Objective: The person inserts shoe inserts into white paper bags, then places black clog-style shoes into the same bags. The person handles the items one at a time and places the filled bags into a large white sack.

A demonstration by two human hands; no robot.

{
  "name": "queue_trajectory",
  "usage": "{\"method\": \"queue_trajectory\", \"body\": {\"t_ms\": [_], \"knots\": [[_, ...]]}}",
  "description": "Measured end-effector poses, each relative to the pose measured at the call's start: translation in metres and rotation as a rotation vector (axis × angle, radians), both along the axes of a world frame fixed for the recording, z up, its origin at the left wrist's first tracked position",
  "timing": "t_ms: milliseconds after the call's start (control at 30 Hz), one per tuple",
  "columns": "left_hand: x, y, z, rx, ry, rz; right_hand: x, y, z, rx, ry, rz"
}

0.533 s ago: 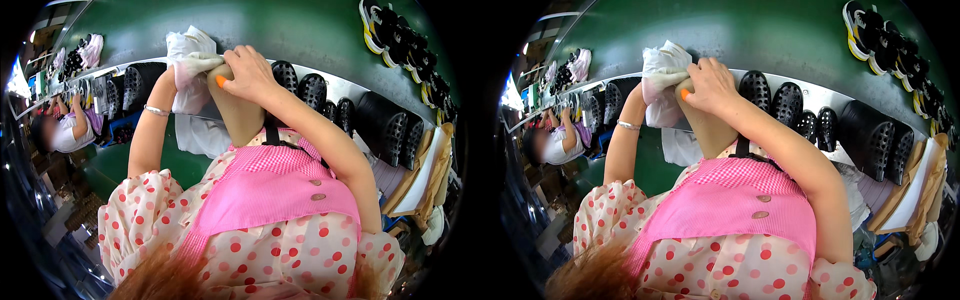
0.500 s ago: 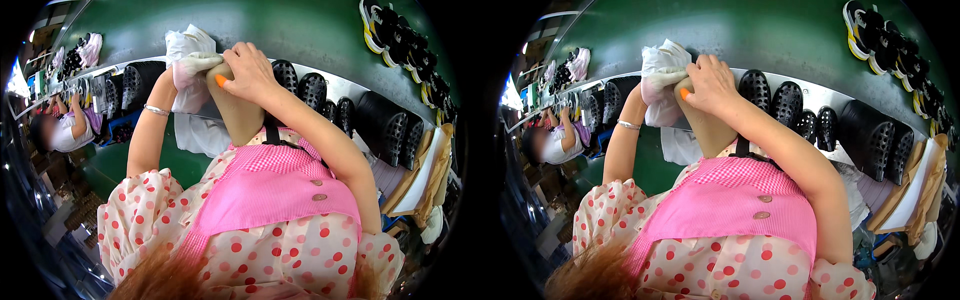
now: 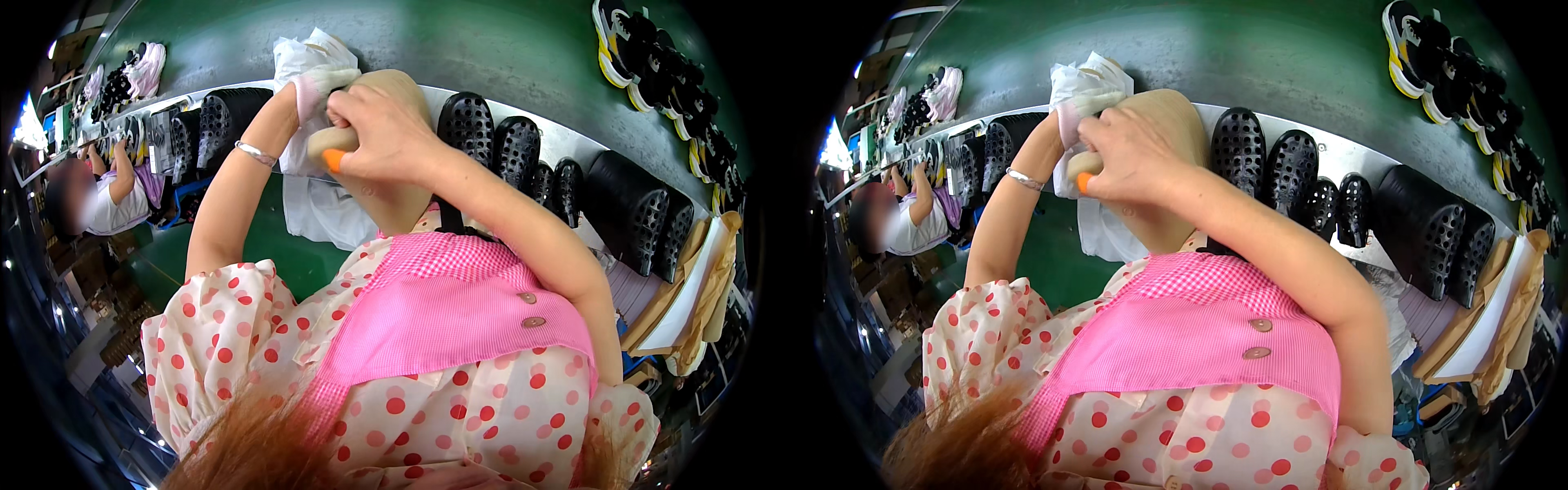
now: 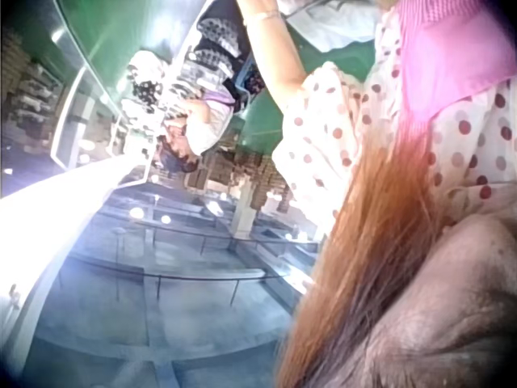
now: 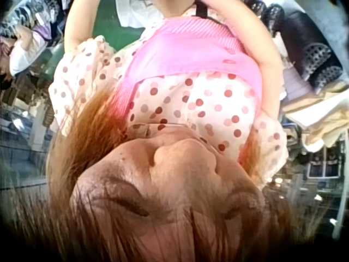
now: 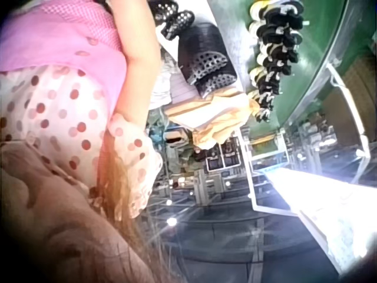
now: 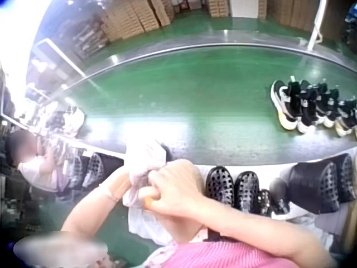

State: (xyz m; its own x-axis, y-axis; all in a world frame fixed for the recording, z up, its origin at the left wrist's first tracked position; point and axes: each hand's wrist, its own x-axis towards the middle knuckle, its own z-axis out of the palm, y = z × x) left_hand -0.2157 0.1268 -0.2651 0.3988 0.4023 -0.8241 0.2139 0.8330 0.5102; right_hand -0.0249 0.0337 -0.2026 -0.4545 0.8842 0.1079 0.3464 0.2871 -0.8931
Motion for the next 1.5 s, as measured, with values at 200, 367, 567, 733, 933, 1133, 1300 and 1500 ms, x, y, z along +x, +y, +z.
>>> {"method": "queue_trajectory", "body": {"t_ms": [200, 367, 567, 733, 933, 1133, 1300, 1500], "knots": [[0.032, -0.016, 0.019, 0.503, 0.3, -0.067, 0.042, 0.01, -0.018, -0.575, 0.197, -0.057], [0.028, -0.037, -0.004, 1.294, 0.565, -0.291, 0.074, -0.002, -0.008, -0.732, 0.744, -0.367], [0.066, -0.048, 0.038, 1.203, 0.456, -0.191, 0.134, -0.023, 0.026, -0.633, 0.87, -0.452], [0.146, -0.092, 0.117, 0.527, -0.371, -0.081, 0.183, -0.049, 0.06, -0.471, 0.893, -0.628], [0.23, -0.114, 0.155, 0.338, -0.646, 0.058, 0.256, -0.089, 0.093, -0.093, 0.494, -0.826], [0.279, -0.125, 0.157, 0.223, -0.846, 0.159, 0.405, -0.196, 0.09, 0.217, -0.435, -1.398], [0.299, -0.126, 0.157, 0.247, -0.839, 0.141, 0.494, -0.271, 0.037, 0.073, -0.883, -1.49], [0.309, -0.128, 0.161, 0.206, -0.821, 0.159, 0.512, -0.28, 0.022, 0.173, -0.821, -1.456]]}}
